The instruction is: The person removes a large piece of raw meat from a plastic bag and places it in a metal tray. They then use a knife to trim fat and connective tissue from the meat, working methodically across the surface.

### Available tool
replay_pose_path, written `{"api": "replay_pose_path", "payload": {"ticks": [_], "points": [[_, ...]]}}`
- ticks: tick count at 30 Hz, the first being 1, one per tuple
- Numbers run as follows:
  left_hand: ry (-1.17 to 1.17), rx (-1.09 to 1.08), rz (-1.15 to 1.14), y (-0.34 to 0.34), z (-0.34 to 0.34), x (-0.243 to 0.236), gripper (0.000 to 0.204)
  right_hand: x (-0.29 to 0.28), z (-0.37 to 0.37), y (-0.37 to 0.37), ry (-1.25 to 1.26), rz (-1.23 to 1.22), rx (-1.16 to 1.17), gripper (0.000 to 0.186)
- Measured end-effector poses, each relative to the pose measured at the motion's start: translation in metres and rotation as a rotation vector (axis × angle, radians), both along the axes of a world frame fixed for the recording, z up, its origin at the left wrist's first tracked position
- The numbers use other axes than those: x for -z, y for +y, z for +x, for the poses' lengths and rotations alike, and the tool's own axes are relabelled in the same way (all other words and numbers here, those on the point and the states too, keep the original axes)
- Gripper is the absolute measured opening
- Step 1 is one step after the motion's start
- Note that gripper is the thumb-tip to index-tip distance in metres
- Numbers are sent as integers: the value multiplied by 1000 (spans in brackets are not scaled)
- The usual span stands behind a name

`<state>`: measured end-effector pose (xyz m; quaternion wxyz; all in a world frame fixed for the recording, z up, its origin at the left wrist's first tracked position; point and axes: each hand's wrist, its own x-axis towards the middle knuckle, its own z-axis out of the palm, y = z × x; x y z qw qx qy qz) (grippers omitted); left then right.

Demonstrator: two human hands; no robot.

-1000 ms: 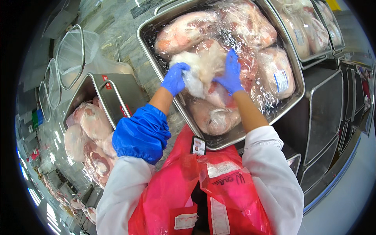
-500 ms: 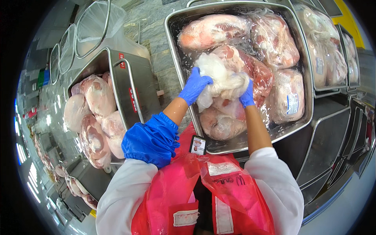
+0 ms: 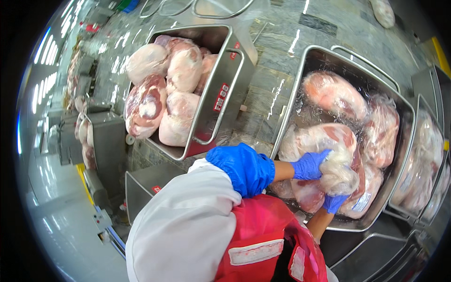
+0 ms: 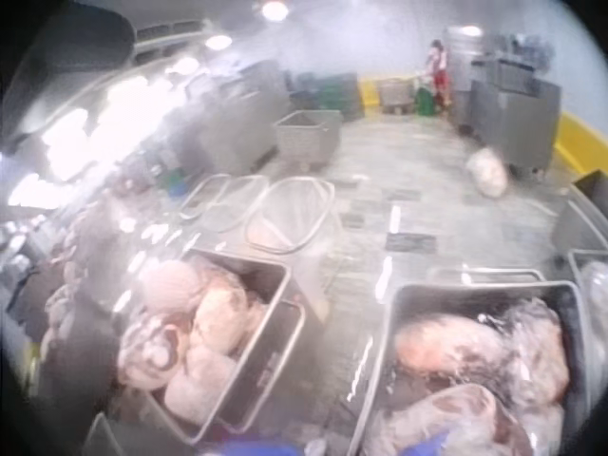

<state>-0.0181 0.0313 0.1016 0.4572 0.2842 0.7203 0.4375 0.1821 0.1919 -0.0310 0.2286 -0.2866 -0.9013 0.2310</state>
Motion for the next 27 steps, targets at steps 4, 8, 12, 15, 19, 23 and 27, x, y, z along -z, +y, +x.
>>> {"api": "replay_pose_path", "payload": {"ticks": [4, 8, 12, 15, 19, 23, 27], "points": [[57, -100, 226, 13, 31, 39, 49, -64, -11, -34, 149, -106, 155, 53], [-92, -120, 223, 14, 26, -10, 38, -83, -2, -26, 207, -152, 210, 54], [-62, -228, 361, -1, 20, -38, 39, -107, -19, -27, 214, -31, 162, 53], [-99, -236, 363, -20, 2, -78, 41, -131, -32, -32, 207, 78, 130, 52], [-72, -416, 546, -55, -18, -108, 43, -167, -74, -53, 195, 242, -10, 51], [167, -572, 678, -110, -56, -160, 23, -200, -134, -92, 182, 444, -176, 49], [299, -728, 747, -192, -97, -186, 25, -218, -215, -156, 210, 596, -354, 48]]}}
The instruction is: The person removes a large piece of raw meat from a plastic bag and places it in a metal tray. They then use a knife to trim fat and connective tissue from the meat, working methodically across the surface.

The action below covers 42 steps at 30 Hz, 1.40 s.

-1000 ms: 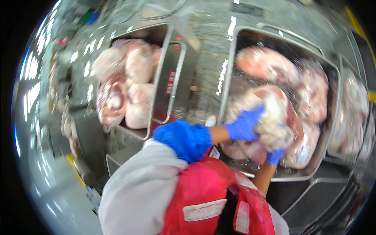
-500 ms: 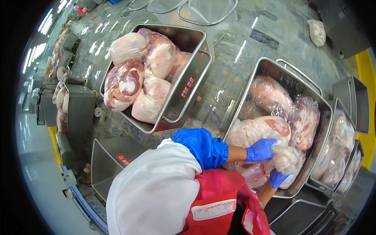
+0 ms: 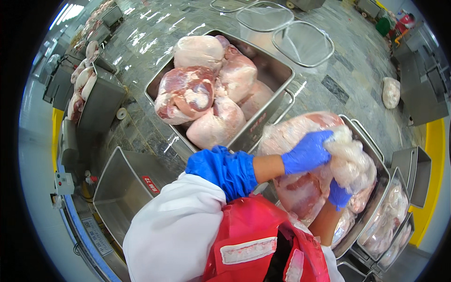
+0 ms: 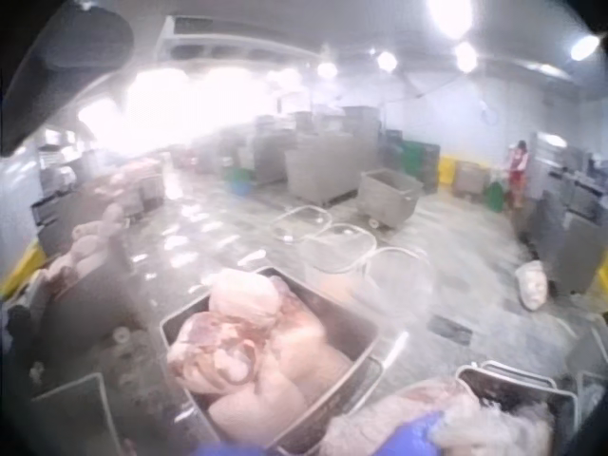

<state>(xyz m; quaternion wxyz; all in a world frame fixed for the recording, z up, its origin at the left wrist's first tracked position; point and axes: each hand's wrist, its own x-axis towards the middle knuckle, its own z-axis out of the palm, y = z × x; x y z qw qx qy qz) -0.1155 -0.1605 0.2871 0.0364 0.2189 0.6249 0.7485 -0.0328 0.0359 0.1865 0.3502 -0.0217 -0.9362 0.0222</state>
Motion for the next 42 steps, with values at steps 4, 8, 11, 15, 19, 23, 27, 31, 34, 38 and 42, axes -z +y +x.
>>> {"api": "replay_pose_path", "payload": {"ticks": [4, 8, 11, 15, 19, 23, 27, 31, 34, 38, 42], "points": [[89, -76, -33, -90, -69, -3, 25, 3, -101, -91, -2, -228, -220, 47], [85, -236, -84, -200, -120, 6, 24, 22, -195, -192, -92, -833, -537, 43], [85, -297, 81, -255, -156, 9, 23, 14, -260, -264, -84, -611, -688, 41], [287, -616, -321, -314, -228, 23, 20, -6, -335, -330, -6, -266, -840, 34], [497, -658, -1098, -344, -286, 61, 19, 2, -393, -356, 6, 89, -851, 27], [208, -692, -475, -427, -286, 118, 23, -41, -386, -444, -249, 120, -845, 21], [-197, -696, -25, -437, -279, 111, 24, -28, -414, -480, -190, 191, -834, 23], [-515, -624, 232, -442, -235, 77, 26, 24, -429, -510, -552, -799, -1109, 24], [-106, -753, -391, -470, -186, 117, 34, 94, -472, -516, -450, -1006, -1222, 25], [148, -1202, -968, -448, -56, 141, 42, 108, -495, -500, -448, -964, -1445, 30], [-76, -1288, -1144, -390, -20, 209, 30, 69, -468, -508, -564, -438, -1297, 32]]}}
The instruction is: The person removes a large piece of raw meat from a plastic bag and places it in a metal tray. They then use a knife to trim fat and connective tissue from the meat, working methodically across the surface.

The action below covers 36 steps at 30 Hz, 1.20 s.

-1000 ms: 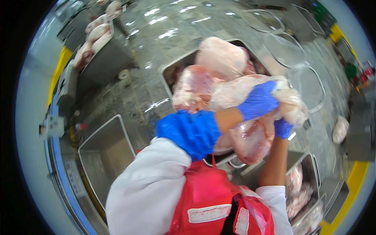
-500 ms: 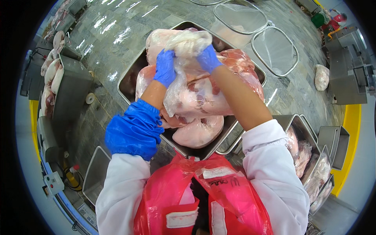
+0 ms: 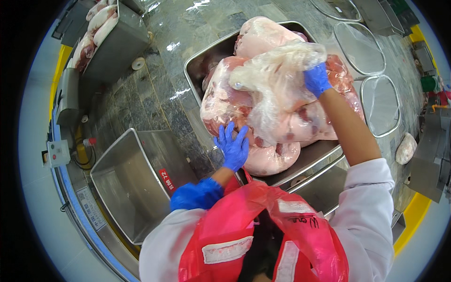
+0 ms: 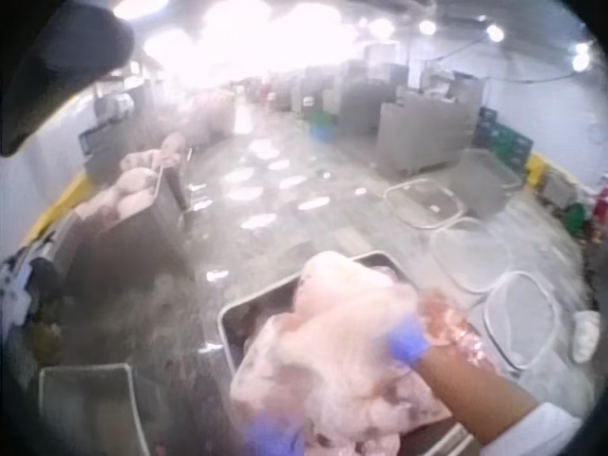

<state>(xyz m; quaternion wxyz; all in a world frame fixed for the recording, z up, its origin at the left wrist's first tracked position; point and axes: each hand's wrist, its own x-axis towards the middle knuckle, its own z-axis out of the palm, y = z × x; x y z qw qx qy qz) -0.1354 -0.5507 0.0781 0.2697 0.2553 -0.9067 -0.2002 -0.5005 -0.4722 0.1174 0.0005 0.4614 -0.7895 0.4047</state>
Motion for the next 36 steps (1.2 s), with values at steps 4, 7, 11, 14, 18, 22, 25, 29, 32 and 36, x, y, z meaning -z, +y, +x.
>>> {"api": "replay_pose_path", "payload": {"ticks": [4, 7, 11, 14, 18, 22, 25, 29, 32, 36], "points": [[64, -152, -227, -6, -38, 26, 26, -32, 16, 3, -162, -234, 303, 27], [85, -119, -249, -10, -37, 25, 26, -57, 18, 20, -77, 36, 253, 27], [133, -74, -258, -21, -40, 26, 25, -64, 19, 37, 4, 35, 153, 29], [172, -67, -279, -31, -42, 26, 23, -80, 36, 48, 420, 274, 132, 34], [216, 1, -287, -50, -47, 26, 22, -82, 68, 63, 470, 407, 169, 41], [249, 54, -326, -70, -53, 25, 14, -67, 99, 22, -198, -320, 25, 34], [180, 54, -315, -84, -50, 25, 18, -93, 103, 4, -65, -115, -7, 33], [42, 108, -251, -84, -50, 21, 34, -95, 85, 2, 30, 182, 120, 33], [-17, 134, -255, -84, -49, 16, 37, -94, 88, 4, 24, 46, 127, 35], [-118, 141, -223, -84, -39, 10, 41, -108, 91, 6, 22, 51, 26, 39]]}}
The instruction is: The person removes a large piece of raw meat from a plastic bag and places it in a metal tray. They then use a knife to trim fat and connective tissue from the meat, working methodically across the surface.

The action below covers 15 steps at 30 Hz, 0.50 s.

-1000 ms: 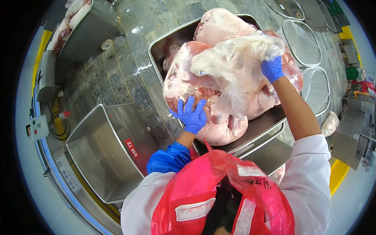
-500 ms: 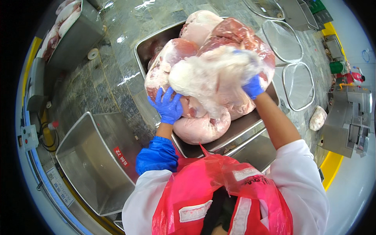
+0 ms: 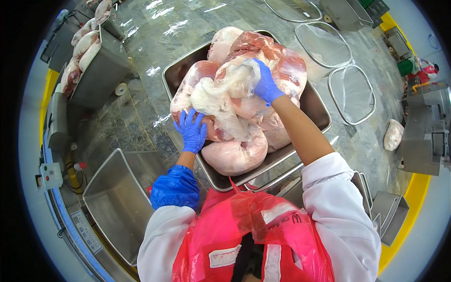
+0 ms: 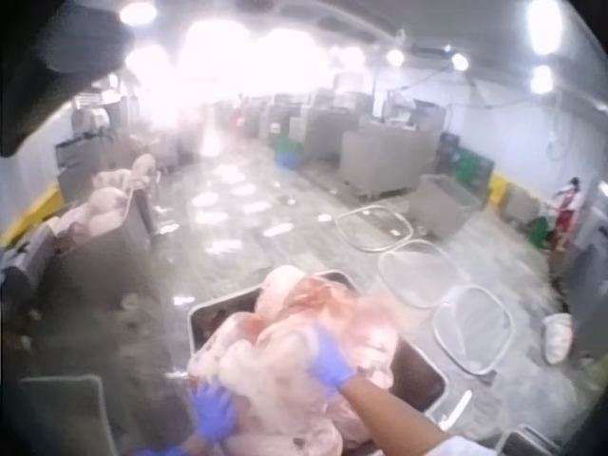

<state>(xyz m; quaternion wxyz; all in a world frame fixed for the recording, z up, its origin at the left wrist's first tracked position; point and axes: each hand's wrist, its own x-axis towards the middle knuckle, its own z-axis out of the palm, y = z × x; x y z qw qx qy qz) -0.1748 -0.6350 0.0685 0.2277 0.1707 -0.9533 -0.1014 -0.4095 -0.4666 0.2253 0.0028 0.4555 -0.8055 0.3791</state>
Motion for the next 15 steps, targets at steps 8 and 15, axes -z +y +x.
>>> {"api": "replay_pose_path", "payload": {"ticks": [8, 15], "points": [[-173, 132, 202, -11, 23, -47, 60, -11, -13, 21, 77, 171, -163, 32], [-198, 152, 442, -110, 60, -50, 40, -13, -5, 51, 62, 159, -186, 59]]}}
